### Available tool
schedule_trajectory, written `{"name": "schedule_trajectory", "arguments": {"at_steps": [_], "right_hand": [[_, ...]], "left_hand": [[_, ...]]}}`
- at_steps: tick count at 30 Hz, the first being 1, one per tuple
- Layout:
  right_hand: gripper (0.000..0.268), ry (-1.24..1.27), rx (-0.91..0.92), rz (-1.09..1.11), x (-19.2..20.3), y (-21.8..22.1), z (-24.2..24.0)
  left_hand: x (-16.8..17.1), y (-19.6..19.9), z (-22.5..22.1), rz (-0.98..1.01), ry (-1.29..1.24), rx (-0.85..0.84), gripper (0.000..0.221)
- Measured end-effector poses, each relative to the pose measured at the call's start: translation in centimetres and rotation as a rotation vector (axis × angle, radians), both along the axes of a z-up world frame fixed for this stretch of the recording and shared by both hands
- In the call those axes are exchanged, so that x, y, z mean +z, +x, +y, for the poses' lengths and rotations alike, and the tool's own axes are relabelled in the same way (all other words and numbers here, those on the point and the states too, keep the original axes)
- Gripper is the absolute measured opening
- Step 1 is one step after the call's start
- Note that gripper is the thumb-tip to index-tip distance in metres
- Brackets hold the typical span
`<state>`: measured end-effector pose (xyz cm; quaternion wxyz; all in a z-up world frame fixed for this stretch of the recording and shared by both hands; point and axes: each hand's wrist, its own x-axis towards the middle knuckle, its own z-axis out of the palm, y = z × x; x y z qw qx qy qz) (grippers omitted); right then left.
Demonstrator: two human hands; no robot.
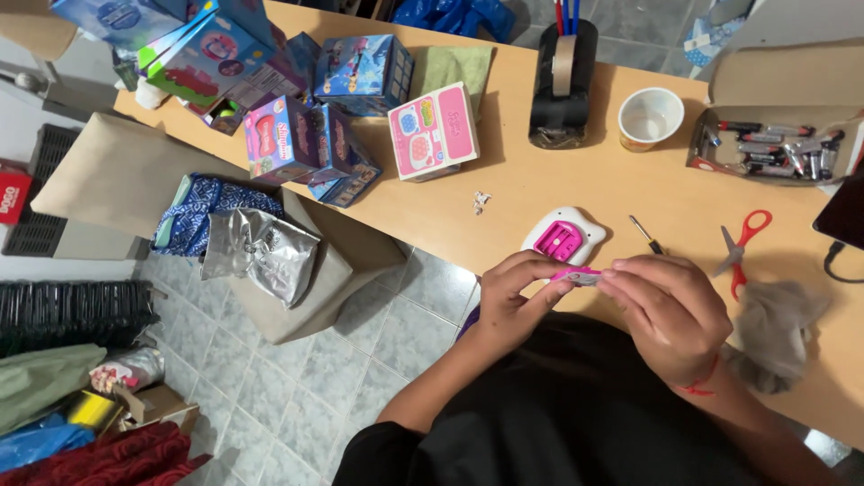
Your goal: Assemble a small electronic toy by inserting batteries, securing the cover with a screwdriver, and applying decorative stickers.
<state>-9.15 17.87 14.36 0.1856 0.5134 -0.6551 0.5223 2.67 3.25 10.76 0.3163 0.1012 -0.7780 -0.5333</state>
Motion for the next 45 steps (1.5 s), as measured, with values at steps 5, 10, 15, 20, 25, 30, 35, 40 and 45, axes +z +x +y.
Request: {"name": "schedule_trajectory", "arguments": {"at_steps": [5,10,15,20,25,30,35,40,45], "right_hand": [[0.005,0.058,0.019,-0.012,2.6,0.2,0.2],[0.004,0.101,0.011,0.1,4.3,-0.3,0.4],[0.009,0.099,0.015,0.176,4.8,-0.2,0.0],[0.014,0.237,0.01,0.241,5.4,-0.2,-0.1],[0.016,0.3,-0.047,0.287,4.1,-0.2,-0.5],[0.011,0.244,0.004,0.135,3.7,0.4,-0.8],[0.01,0.253,0.029,0.178,5.8,0.5,-1.6],[0.01,0.385,-0.08,0.235,5.4,1.0,-2.7],[0.01,0.478,-0.204,0.268,4.6,1.9,-4.6]], "left_hand": [[3.8,0.1,0.0,0.093,-0.101,-0.104,0.017],[5.0,0.0,-0.7,0.218,-0.143,-0.207,0.015],[5.4,0.0,-1.1,0.287,-0.218,-0.224,0.016],[5.3,0.3,-1.2,0.262,-0.278,-0.182,0.011],[5.0,0.5,-1.0,0.249,-0.3,-0.134,0.015],[3.9,1.0,-1.0,0.218,-0.263,-0.079,0.016],[4.0,1.5,-1.8,0.165,-0.257,-0.093,0.019],[4.2,1.3,-3.1,0.172,-0.286,-0.106,0.016],[4.0,0.9,-5.6,0.118,-0.251,-0.193,0.015]]}}
